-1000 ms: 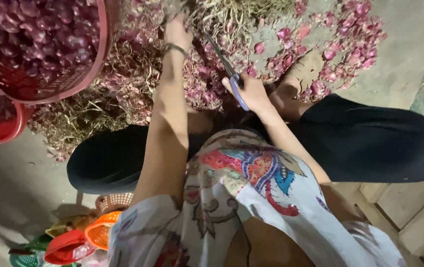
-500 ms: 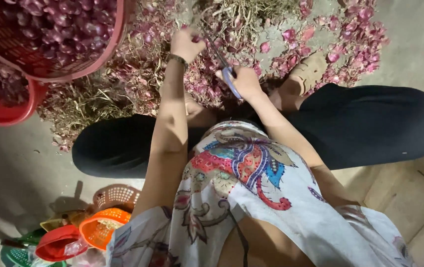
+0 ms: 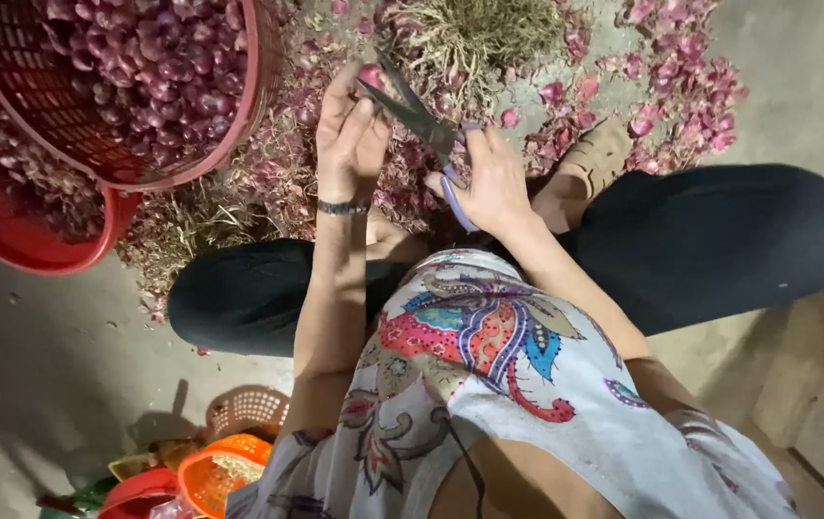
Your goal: Trimming the roots and stems of red onions using scissors while sitting on the floor.
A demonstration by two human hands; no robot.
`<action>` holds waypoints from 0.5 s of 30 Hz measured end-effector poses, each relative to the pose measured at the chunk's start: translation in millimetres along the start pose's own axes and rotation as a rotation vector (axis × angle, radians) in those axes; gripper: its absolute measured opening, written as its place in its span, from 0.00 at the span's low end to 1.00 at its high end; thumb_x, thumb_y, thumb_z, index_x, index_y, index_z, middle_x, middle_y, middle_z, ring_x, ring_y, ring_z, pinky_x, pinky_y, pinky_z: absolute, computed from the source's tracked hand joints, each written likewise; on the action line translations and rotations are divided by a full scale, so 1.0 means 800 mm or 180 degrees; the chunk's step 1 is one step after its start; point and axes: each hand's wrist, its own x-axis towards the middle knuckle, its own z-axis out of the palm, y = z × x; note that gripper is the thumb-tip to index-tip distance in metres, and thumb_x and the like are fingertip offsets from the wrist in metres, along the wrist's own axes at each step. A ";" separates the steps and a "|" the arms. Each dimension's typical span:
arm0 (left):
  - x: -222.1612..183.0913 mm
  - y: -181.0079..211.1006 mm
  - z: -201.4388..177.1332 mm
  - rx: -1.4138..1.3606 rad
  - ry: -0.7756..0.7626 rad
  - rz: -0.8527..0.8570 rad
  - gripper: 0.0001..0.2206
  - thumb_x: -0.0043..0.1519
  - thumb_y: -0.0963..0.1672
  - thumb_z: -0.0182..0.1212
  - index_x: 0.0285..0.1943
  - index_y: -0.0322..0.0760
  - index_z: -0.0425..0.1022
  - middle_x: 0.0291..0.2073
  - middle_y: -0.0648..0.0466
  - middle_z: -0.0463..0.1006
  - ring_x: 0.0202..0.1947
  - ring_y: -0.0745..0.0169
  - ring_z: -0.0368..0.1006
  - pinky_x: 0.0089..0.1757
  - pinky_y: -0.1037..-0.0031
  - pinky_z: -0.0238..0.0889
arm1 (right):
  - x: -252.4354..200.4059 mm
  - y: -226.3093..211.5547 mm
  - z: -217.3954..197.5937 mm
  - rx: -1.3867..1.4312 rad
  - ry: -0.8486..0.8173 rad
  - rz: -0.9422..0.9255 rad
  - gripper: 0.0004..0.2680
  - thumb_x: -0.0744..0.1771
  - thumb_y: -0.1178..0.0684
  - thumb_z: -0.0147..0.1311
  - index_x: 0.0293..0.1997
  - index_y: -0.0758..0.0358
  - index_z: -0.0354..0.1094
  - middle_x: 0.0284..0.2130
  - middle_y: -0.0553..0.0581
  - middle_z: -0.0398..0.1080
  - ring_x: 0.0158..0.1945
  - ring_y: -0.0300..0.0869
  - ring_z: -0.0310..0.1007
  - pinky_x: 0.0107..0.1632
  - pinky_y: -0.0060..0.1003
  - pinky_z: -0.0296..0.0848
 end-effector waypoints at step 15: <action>-0.027 0.000 0.020 -0.0044 0.0597 -0.0237 0.18 0.69 0.38 0.58 0.69 0.35 0.68 0.51 0.50 0.77 0.48 0.59 0.75 0.51 0.71 0.72 | -0.003 0.005 -0.004 0.0470 -0.0117 0.0076 0.21 0.65 0.37 0.66 0.25 0.65 0.63 0.16 0.57 0.65 0.17 0.47 0.62 0.26 0.41 0.64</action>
